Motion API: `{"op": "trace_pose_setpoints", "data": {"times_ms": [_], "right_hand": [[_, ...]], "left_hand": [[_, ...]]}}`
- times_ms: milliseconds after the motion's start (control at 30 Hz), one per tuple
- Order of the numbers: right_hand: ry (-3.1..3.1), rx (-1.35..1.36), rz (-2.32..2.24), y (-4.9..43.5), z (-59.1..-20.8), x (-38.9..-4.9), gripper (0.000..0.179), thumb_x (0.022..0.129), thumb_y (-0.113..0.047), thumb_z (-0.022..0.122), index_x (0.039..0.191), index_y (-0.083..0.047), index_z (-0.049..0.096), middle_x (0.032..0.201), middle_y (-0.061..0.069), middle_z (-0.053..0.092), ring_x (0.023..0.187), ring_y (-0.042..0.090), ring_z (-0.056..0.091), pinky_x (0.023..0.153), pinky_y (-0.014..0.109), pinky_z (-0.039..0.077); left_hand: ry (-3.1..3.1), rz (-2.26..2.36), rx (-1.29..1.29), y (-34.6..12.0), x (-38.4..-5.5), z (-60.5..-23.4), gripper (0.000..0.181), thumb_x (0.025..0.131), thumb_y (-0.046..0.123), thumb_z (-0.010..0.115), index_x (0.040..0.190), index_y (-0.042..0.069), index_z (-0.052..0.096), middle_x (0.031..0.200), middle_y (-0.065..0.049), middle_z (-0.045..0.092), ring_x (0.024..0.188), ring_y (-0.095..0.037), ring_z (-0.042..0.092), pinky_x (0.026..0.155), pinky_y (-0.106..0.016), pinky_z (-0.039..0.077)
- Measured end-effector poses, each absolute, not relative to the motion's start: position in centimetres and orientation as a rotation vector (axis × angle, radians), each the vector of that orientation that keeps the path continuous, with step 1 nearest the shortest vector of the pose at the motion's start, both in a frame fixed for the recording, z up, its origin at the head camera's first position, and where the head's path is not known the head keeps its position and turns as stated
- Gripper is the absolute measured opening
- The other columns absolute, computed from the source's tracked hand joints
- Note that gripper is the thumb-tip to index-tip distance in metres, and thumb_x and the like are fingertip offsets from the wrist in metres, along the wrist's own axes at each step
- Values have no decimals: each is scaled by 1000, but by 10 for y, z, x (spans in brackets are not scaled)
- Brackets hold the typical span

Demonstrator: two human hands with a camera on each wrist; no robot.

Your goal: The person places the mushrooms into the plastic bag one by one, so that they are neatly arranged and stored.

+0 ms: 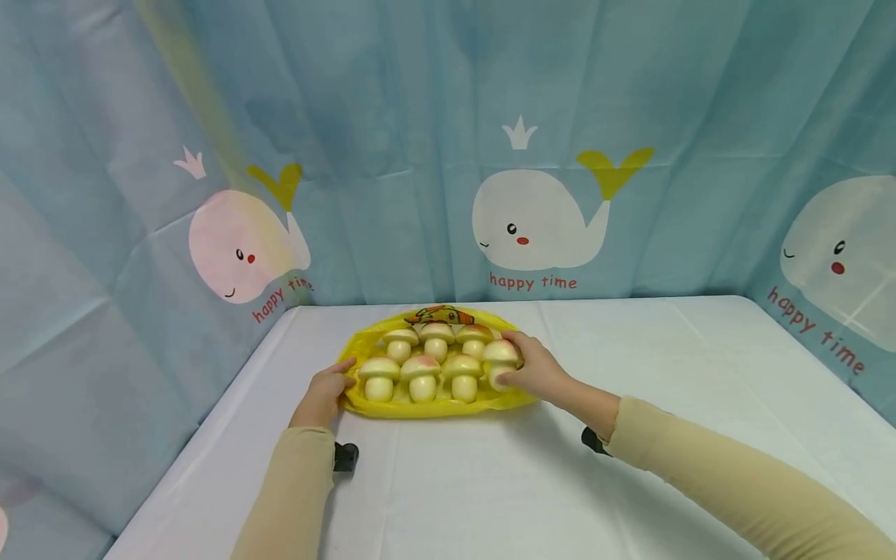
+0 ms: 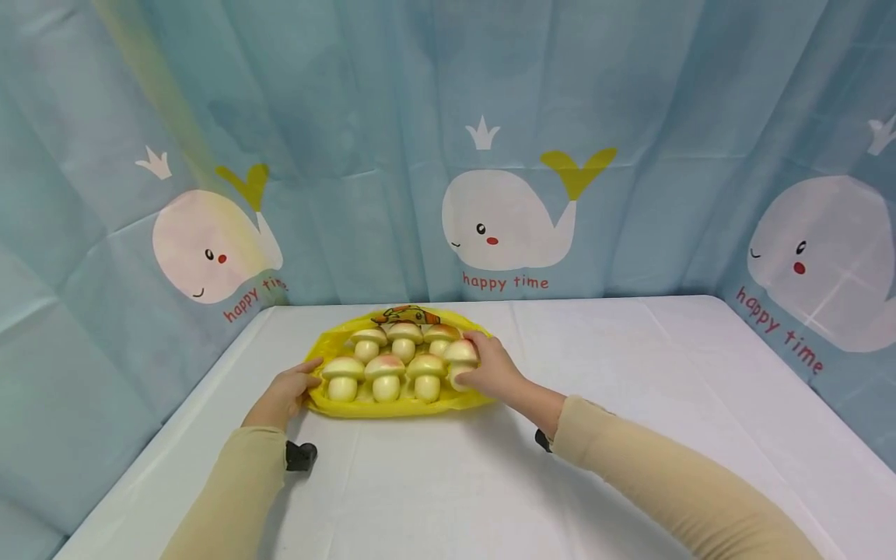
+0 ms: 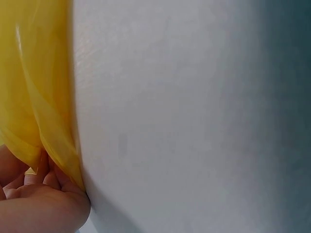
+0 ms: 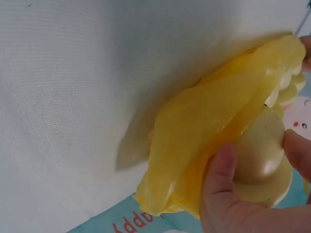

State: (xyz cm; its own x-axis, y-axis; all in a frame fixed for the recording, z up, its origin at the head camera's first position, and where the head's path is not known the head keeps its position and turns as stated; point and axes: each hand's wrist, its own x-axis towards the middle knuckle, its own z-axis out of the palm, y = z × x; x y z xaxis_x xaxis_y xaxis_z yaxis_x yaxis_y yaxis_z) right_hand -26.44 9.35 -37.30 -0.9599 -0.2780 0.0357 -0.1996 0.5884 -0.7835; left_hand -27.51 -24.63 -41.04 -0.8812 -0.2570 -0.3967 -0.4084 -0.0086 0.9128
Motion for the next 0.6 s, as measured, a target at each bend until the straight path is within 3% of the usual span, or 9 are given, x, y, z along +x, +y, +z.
{"op": "trace_pose_setpoints", "data": {"times_ms": [600], "right_hand": [[2700,-313,-1079,84,-383,-278,77,87,-15,72,147,8,30,145,27,40,132,41,38,108,51,32]], "left_hand": [[2125,2031,-737,-247,-275,-411,55,96,-10,38,149,4,35,160,-20,12,139,-29,23,113,-38,26]]}}
